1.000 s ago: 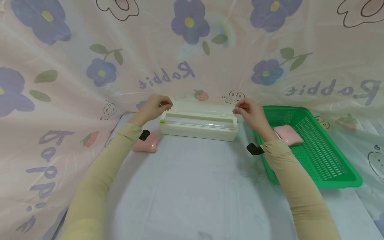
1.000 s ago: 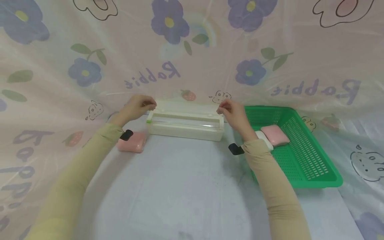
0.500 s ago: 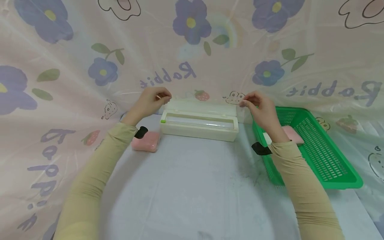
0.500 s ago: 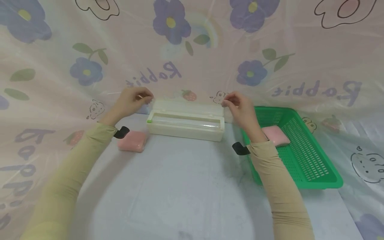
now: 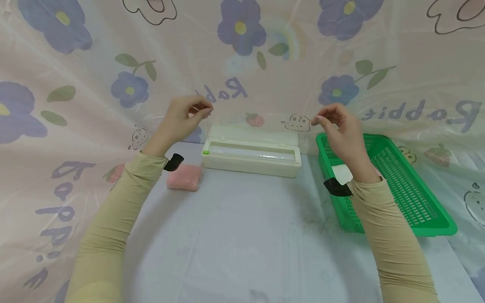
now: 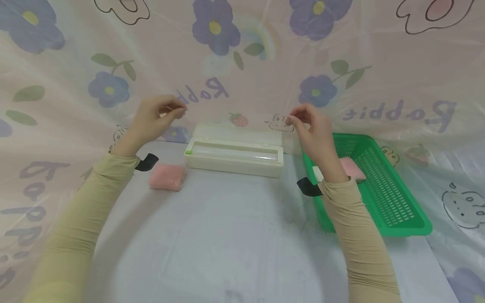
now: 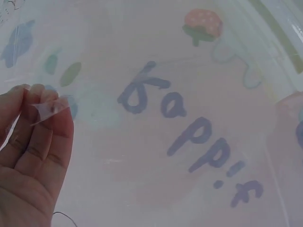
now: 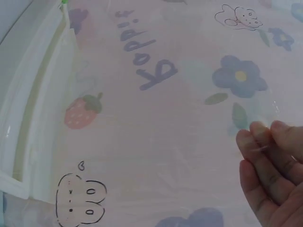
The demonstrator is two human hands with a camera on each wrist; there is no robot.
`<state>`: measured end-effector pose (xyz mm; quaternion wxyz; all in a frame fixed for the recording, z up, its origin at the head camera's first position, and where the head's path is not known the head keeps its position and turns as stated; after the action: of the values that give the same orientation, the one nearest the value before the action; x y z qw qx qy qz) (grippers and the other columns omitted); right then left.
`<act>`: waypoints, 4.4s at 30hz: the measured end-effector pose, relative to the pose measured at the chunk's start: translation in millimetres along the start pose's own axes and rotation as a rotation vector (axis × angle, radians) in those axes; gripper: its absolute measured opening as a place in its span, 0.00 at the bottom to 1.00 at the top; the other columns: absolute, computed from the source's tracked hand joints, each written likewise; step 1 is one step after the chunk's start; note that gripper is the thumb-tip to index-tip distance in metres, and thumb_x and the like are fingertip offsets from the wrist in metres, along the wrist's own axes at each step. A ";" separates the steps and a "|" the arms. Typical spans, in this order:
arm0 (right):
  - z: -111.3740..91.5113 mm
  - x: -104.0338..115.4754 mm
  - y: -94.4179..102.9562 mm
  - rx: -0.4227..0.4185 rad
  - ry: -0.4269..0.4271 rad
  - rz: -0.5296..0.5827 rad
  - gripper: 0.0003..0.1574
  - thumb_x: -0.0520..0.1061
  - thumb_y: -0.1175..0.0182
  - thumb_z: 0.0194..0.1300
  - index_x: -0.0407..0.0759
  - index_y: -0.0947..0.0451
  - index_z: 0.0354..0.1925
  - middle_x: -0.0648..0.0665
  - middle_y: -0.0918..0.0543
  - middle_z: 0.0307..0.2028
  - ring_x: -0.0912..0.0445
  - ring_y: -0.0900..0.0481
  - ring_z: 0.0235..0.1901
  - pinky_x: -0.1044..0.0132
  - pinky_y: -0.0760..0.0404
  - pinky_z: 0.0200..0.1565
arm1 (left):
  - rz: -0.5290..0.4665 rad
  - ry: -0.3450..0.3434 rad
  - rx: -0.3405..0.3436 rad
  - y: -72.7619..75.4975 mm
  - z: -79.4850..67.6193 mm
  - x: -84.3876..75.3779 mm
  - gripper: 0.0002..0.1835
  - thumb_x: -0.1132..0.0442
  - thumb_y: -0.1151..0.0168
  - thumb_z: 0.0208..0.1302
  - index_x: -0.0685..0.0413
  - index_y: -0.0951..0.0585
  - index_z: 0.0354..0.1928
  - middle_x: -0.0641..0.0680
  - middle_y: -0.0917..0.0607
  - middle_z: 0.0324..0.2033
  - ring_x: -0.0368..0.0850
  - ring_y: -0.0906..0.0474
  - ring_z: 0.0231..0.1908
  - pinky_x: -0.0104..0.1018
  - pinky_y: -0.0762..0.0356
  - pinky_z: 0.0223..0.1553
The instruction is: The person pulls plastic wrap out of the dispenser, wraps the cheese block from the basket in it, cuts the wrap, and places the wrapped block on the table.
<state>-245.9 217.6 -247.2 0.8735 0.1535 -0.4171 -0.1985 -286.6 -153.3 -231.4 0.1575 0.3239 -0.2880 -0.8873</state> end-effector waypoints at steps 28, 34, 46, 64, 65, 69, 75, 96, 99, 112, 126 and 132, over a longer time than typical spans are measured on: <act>-22.2 54.9 22.1 -0.131 0.193 0.246 0.06 0.29 0.43 0.64 0.23 0.27 0.38 0.43 0.19 0.31 0.55 0.20 0.33 0.68 0.23 0.41 | -0.263 -0.008 -0.060 35.3 -12.7 -78.6 0.03 0.76 0.42 0.64 0.73 0.21 0.36 0.60 0.19 0.30 0.47 0.24 0.30 0.29 0.24 0.36; -65.0 62.3 24.3 -0.010 0.170 0.291 0.04 0.24 0.43 0.61 0.21 0.26 0.37 0.40 0.18 0.33 0.55 0.19 0.35 0.70 0.22 0.42 | -0.405 0.084 0.266 34.4 -47.8 -64.1 0.04 0.74 0.42 0.65 0.66 0.20 0.40 0.59 0.19 0.34 0.51 0.22 0.36 0.31 0.21 0.41; -171.1 43.2 7.5 0.544 0.200 0.170 0.21 0.27 0.37 0.58 0.49 0.22 0.43 0.52 0.17 0.39 0.57 0.20 0.39 0.72 0.21 0.43 | -0.349 0.106 0.801 -13.9 -141.6 -67.3 0.08 0.68 0.36 0.63 0.44 0.16 0.35 0.38 0.17 0.32 0.39 0.21 0.35 0.35 0.19 0.40; -273.9 -26.6 -58.5 0.535 0.161 -0.014 0.21 0.32 0.27 0.48 0.56 0.22 0.30 0.54 0.24 0.41 0.61 0.29 0.43 0.80 0.30 0.44 | 0.008 0.288 0.725 -102.9 -249.8 -28.7 0.02 0.67 0.32 0.57 0.52 0.14 0.30 0.38 0.24 0.28 0.38 0.26 0.32 0.33 0.24 0.38; -275.3 -28.4 -60.1 0.519 0.180 -0.028 0.21 0.31 0.27 0.46 0.56 0.22 0.30 0.55 0.24 0.41 0.61 0.29 0.42 0.80 0.31 0.44 | 0.008 0.295 0.712 -104.5 -254.0 -28.5 0.01 0.65 0.32 0.58 0.52 0.13 0.31 0.38 0.25 0.28 0.36 0.27 0.31 0.32 0.25 0.36; -279.2 -32.5 -63.3 0.503 0.236 -0.073 0.18 0.33 0.26 0.45 0.54 0.19 0.29 0.58 0.25 0.37 0.62 0.30 0.39 0.80 0.31 0.42 | -0.055 0.362 0.668 -108.8 -266.9 -28.3 0.09 0.56 0.35 0.63 0.50 0.11 0.29 0.37 0.27 0.25 0.32 0.33 0.27 0.29 0.29 0.30; -287.7 -35.1 -62.3 0.554 0.175 -0.095 0.04 0.42 0.30 0.56 0.52 0.14 0.31 0.63 0.28 0.33 0.67 0.32 0.35 0.83 0.32 0.36 | -0.118 0.543 0.581 -107.9 -277.8 -25.0 0.15 0.55 0.38 0.66 0.47 0.15 0.21 0.40 0.23 0.23 0.34 0.30 0.26 0.29 0.27 0.28; -290.0 -28.3 -30.7 0.659 0.055 -0.014 0.11 0.40 0.36 0.63 0.48 0.16 0.45 0.60 0.21 0.39 0.65 0.24 0.39 0.75 0.24 0.40 | -0.051 1.009 0.224 -103.3 -285.3 -19.5 0.18 0.73 0.22 0.38 0.64 0.23 0.29 0.52 0.23 0.17 0.43 0.24 0.14 0.32 0.25 0.19; -274.8 -22.6 -22.8 0.660 -0.023 0.072 0.13 0.38 0.39 0.66 0.47 0.19 0.49 0.54 0.18 0.40 0.61 0.20 0.40 0.69 0.20 0.40 | -0.066 1.042 0.225 -102.8 -288.4 -17.7 0.17 0.72 0.22 0.39 0.63 0.23 0.27 0.52 0.23 0.16 0.43 0.23 0.14 0.31 0.27 0.18; -150.6 -47.0 58.5 0.467 -0.461 0.038 0.24 0.49 0.53 0.76 0.36 0.32 0.63 0.50 0.25 0.57 0.68 0.28 0.53 0.80 0.28 0.48 | -0.109 1.104 0.228 -104.0 -295.6 -11.1 0.16 0.74 0.22 0.38 0.62 0.23 0.25 0.53 0.22 0.17 0.44 0.21 0.15 0.34 0.20 0.20; -110.2 -166.0 101.9 0.672 -0.961 -0.093 0.48 0.62 0.70 0.75 0.19 0.58 0.68 0.17 0.48 0.65 0.30 0.44 0.64 0.46 0.33 0.62 | -0.135 1.104 0.222 -104.6 -291.3 -10.5 0.16 0.74 0.22 0.38 0.63 0.23 0.25 0.52 0.22 0.16 0.45 0.22 0.14 0.33 0.22 0.19; -117.8 -182.2 98.6 0.637 -1.021 -0.077 0.49 0.63 0.66 0.74 0.16 0.51 0.65 0.18 0.40 0.61 0.37 0.27 0.55 0.49 0.27 0.58 | -0.146 1.110 0.231 -105.2 -290.0 -11.6 0.15 0.75 0.23 0.38 0.64 0.22 0.26 0.53 0.22 0.16 0.44 0.22 0.15 0.35 0.20 0.19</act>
<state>-235.8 402.4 -397.3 0.4660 0.3081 -0.8168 -0.1438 -94.8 -183.9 -471.3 0.1871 0.7755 -0.2341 -0.5557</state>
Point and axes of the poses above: each hand's wrist, its own z-axis towards the middle knuckle, its own y-axis out of the back of the hand, x = y × z, the point moved 3 cm from there along z, towards the middle knuckle
